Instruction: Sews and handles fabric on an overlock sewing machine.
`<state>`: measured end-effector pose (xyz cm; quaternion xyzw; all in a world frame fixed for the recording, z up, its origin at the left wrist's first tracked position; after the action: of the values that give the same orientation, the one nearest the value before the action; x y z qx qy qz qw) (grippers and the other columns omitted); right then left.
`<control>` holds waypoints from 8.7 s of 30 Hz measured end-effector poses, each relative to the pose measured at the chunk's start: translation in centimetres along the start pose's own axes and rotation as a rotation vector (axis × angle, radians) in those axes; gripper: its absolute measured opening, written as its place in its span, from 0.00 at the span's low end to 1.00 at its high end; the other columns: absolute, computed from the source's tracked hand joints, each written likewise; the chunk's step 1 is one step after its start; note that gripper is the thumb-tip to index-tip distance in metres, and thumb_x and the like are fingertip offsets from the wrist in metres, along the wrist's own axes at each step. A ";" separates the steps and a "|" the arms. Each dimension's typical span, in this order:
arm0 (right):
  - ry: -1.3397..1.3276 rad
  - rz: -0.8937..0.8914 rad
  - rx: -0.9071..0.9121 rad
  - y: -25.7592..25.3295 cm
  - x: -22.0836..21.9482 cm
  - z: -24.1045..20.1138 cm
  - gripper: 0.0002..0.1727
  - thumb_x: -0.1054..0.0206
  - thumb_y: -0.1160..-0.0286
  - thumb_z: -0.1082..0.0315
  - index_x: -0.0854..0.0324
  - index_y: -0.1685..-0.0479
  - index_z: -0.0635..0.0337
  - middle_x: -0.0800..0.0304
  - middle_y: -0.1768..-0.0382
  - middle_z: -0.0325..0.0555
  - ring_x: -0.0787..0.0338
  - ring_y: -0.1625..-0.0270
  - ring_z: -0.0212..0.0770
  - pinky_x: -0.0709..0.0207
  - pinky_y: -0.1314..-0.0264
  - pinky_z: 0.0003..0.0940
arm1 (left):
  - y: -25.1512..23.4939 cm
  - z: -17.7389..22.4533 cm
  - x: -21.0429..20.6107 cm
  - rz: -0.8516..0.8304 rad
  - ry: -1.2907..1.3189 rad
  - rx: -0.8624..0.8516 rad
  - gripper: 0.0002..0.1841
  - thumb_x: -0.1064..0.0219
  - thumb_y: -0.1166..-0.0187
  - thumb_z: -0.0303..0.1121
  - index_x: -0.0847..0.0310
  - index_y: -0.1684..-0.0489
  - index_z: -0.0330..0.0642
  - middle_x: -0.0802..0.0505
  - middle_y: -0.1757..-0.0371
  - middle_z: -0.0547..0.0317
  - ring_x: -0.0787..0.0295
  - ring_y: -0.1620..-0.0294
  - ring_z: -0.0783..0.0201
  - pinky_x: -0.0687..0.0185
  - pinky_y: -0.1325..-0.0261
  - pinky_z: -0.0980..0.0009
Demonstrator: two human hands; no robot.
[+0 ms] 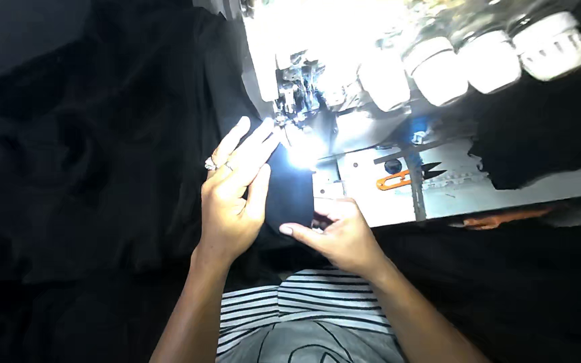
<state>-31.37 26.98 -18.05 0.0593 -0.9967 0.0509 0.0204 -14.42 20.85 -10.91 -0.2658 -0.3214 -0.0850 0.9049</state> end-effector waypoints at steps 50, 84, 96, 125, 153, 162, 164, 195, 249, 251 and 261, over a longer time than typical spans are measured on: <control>-0.386 0.231 -0.028 0.0 -1.1 -4.5 0.06 0.25 0.25 0.69 0.10 0.55 0.60 0.06 0.65 0.42 0.07 0.62 0.32 0.11 0.59 0.28 | 0.9 6.7 5.9 0.049 0.064 0.143 0.09 0.36 0.13 0.29 0.10 0.47 0.39 0.02 0.59 0.65 0.05 0.67 0.70 0.05 0.64 0.72; 0.225 0.241 0.106 -1.9 2.0 -2.5 0.11 0.19 0.34 0.62 0.16 0.76 0.52 0.15 0.59 0.35 0.15 0.55 0.24 0.19 0.58 0.16 | -2.8 0.7 0.1 0.098 -0.129 -0.089 0.03 0.26 0.23 0.29 0.07 0.61 0.42 0.07 0.54 0.60 0.14 0.45 0.67 0.23 0.40 0.68; 0.158 0.115 0.006 0.5 1.6 -4.7 0.09 0.23 0.27 0.65 0.21 0.63 0.52 0.13 0.72 0.30 0.13 0.71 0.21 0.17 0.69 0.14 | -2.2 1.1 0.6 0.045 -0.133 0.006 0.03 0.24 0.25 0.36 0.04 0.60 0.53 0.08 0.54 0.69 0.15 0.47 0.70 0.28 0.39 0.61; -0.148 0.041 -0.230 0.1 1.3 -3.0 0.43 0.19 0.33 0.72 0.33 0.12 0.50 0.02 0.60 0.43 0.03 0.60 0.38 0.08 0.54 0.27 | -4.9 0.0 -1.0 0.010 -0.417 0.110 0.14 0.43 0.16 0.42 0.17 0.48 0.45 0.17 0.44 0.51 0.24 0.38 0.48 0.31 0.41 0.48; -0.356 0.108 -0.412 9.2 2.6 -5.8 0.17 0.25 0.34 0.81 0.16 0.45 0.68 0.05 0.68 0.50 0.04 0.67 0.40 0.07 0.55 0.32 | 13.9 7.3 -4.0 0.251 -0.210 -0.187 0.03 0.27 0.24 0.35 0.10 0.61 0.58 0.10 0.59 0.68 0.19 0.49 0.67 0.39 0.33 0.57; -0.215 0.029 -0.339 9.3 2.3 -6.0 0.26 0.23 0.34 0.73 0.24 0.34 0.54 0.07 0.70 0.44 0.06 0.73 0.39 0.08 0.66 0.27 | 13.1 7.4 -3.2 0.192 -0.185 -0.178 0.09 0.38 0.18 0.28 0.12 0.58 0.54 0.04 0.41 0.63 0.17 0.26 0.61 0.42 0.18 0.49; -0.178 0.019 -0.321 9.9 2.2 -5.7 0.27 0.22 0.35 0.74 0.25 0.34 0.55 0.07 0.69 0.41 0.07 0.73 0.37 0.09 0.71 0.26 | 14.1 7.3 -2.5 0.123 -0.158 -0.127 0.11 0.41 0.15 0.28 0.12 0.55 0.54 0.03 0.41 0.64 0.16 0.26 0.63 0.46 0.14 0.47; 0.031 0.064 -0.049 -0.5 1.9 -4.7 0.09 0.28 0.23 0.67 0.07 0.48 0.53 0.06 0.72 0.33 0.08 0.75 0.30 0.12 0.76 0.22 | -1.7 0.4 0.6 0.021 -0.287 -0.002 0.24 0.49 0.17 0.20 0.14 0.28 0.41 0.15 0.21 0.57 0.30 0.12 0.55 0.40 0.08 0.60; 0.024 0.224 -0.082 5.9 5.3 -2.7 0.17 0.40 0.13 0.71 0.12 0.33 0.56 0.04 0.49 0.41 0.04 0.57 0.37 0.06 0.51 0.31 | -3.8 -3.5 4.9 -0.017 -0.248 0.140 0.13 0.31 0.17 0.46 0.13 0.55 0.45 0.09 0.62 0.67 0.18 0.62 0.81 0.25 0.55 0.79; 0.066 0.209 -0.091 6.1 5.4 -2.6 0.18 0.42 0.11 0.70 0.14 0.30 0.54 0.04 0.46 0.40 0.04 0.56 0.36 0.07 0.49 0.31 | -3.8 -3.4 4.9 -0.015 -0.248 0.132 0.13 0.31 0.17 0.45 0.13 0.55 0.45 0.09 0.62 0.67 0.17 0.63 0.81 0.25 0.56 0.79; 0.140 0.240 -0.120 6.4 5.3 -1.9 0.07 0.37 0.14 0.68 0.13 0.54 0.55 0.05 0.66 0.36 0.04 0.64 0.32 0.07 0.54 0.27 | -3.8 -3.3 4.6 -0.009 -0.213 0.115 0.12 0.31 0.17 0.43 0.14 0.53 0.43 0.08 0.59 0.65 0.16 0.58 0.81 0.23 0.51 0.79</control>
<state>-37.36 32.84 -16.58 -0.0651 -0.9940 -0.0029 0.0873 -10.32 15.97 -8.60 -0.2196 -0.4212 -0.0415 0.8790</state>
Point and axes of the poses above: each hand's wrist, its own y-axis away from the middle knuckle, its own x-axis out of the back of the hand, z = x × y, the point moved 3 cm from there along -y, towards the middle knuckle
